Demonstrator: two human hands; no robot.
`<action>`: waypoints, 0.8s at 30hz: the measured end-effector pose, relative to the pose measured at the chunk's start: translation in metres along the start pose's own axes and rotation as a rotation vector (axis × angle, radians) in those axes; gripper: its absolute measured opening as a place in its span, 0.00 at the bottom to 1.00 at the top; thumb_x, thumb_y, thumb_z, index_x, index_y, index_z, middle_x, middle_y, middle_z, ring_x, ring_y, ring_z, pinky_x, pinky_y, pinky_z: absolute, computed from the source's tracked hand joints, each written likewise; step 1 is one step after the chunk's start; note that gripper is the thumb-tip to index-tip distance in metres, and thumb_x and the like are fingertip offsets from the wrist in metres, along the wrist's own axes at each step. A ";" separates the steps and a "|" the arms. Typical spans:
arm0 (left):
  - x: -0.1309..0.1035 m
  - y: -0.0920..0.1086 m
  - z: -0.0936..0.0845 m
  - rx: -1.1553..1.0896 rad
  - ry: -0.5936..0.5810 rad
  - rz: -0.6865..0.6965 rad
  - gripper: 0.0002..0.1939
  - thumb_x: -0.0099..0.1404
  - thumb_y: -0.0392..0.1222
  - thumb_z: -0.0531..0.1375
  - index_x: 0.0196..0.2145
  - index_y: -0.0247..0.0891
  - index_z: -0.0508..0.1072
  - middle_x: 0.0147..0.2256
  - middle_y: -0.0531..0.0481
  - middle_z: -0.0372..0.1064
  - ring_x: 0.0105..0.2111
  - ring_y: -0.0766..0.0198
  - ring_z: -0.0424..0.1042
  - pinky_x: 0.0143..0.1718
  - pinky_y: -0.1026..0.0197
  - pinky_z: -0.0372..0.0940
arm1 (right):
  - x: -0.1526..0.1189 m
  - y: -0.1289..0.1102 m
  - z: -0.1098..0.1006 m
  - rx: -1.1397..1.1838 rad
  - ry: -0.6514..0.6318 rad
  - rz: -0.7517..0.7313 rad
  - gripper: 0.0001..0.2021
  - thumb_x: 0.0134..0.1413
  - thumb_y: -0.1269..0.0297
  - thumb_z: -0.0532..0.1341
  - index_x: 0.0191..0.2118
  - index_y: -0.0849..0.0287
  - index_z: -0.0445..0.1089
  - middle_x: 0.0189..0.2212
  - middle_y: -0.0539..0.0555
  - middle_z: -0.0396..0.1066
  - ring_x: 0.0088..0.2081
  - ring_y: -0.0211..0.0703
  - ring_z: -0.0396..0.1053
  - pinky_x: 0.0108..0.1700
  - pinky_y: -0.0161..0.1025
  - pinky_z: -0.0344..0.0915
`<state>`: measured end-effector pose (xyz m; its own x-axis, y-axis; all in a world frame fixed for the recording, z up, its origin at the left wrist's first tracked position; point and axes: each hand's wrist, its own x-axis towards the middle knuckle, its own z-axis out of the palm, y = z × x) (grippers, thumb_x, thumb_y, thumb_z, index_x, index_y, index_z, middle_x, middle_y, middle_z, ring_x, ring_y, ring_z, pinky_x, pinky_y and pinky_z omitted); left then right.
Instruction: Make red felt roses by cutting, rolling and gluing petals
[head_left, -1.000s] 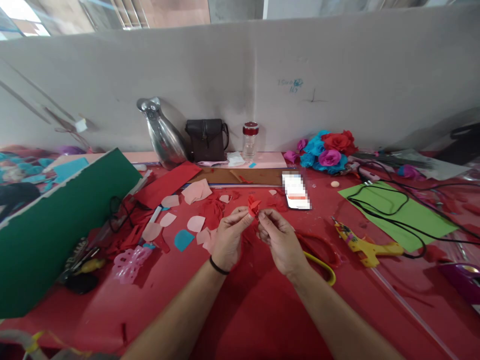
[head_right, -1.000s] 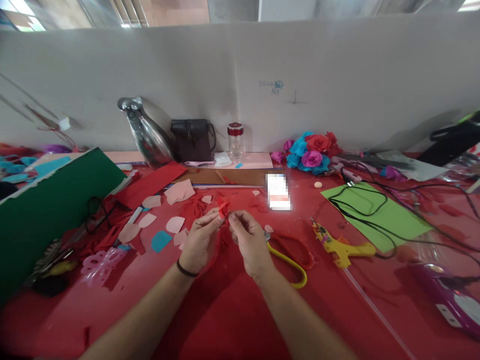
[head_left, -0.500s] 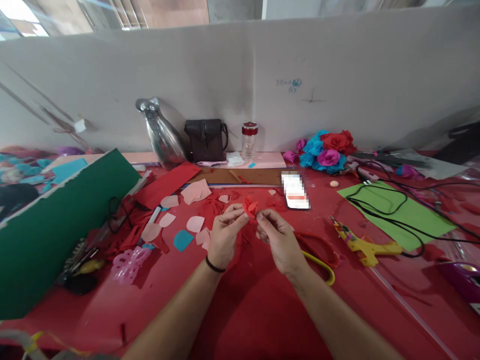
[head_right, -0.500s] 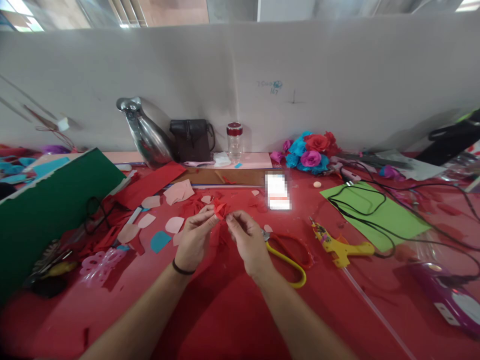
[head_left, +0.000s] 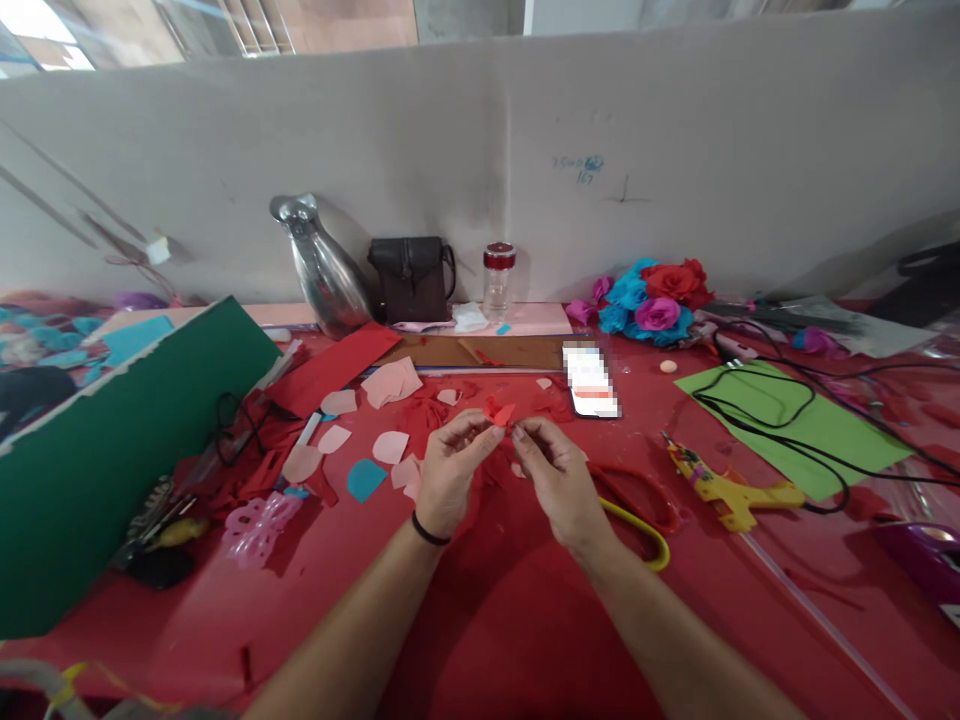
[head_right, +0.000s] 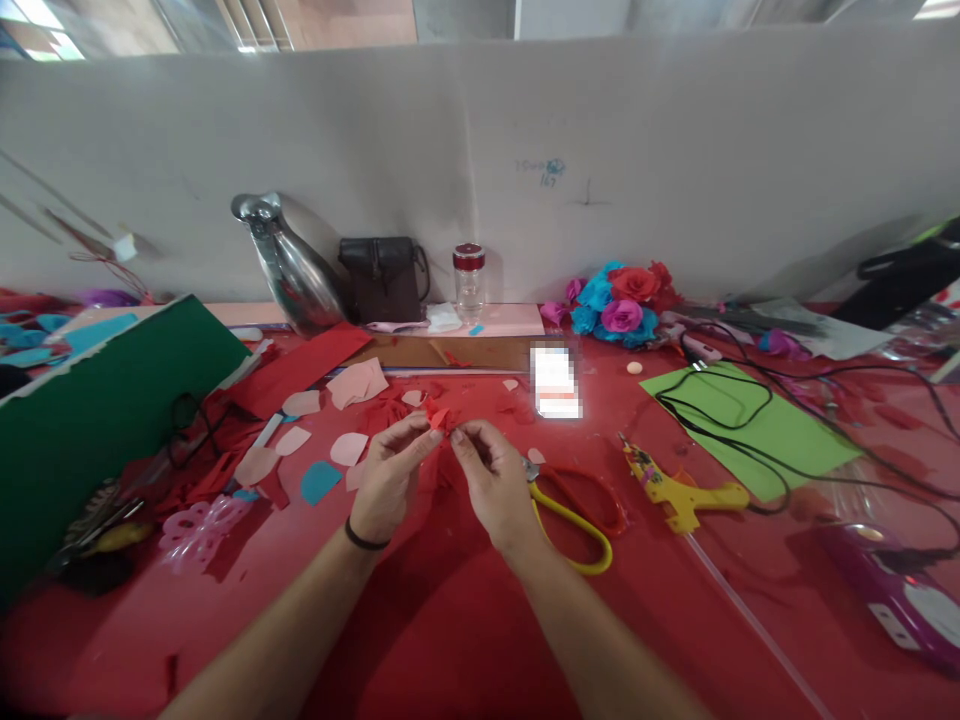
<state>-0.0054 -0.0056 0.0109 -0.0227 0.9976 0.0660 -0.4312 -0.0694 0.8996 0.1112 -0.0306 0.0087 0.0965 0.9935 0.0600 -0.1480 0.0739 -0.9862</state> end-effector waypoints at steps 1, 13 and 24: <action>0.000 -0.001 -0.001 0.001 0.006 -0.002 0.08 0.45 0.40 0.70 0.24 0.37 0.76 0.27 0.54 0.68 0.29 0.69 0.65 0.33 0.66 0.61 | 0.000 0.001 0.000 -0.015 -0.004 -0.012 0.12 0.53 0.52 0.60 0.31 0.55 0.68 0.29 0.48 0.67 0.32 0.38 0.63 0.35 0.35 0.62; -0.004 0.005 0.003 0.102 -0.035 0.003 0.09 0.49 0.40 0.68 0.26 0.36 0.72 0.27 0.54 0.67 0.29 0.68 0.65 0.35 0.65 0.62 | -0.002 0.000 0.001 -0.126 -0.005 -0.124 0.11 0.56 0.54 0.58 0.33 0.56 0.68 0.26 0.48 0.66 0.29 0.37 0.63 0.34 0.35 0.63; -0.003 0.000 0.002 -0.049 -0.120 -0.090 0.07 0.49 0.38 0.69 0.28 0.38 0.79 0.31 0.51 0.71 0.33 0.66 0.69 0.37 0.64 0.65 | -0.002 0.001 0.001 -0.105 0.015 -0.111 0.11 0.56 0.53 0.58 0.34 0.55 0.68 0.30 0.50 0.69 0.32 0.39 0.66 0.35 0.36 0.64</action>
<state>-0.0039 -0.0084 0.0115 0.1247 0.9914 0.0395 -0.4704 0.0240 0.8821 0.1097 -0.0326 0.0077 0.1216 0.9783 0.1676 -0.0322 0.1727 -0.9845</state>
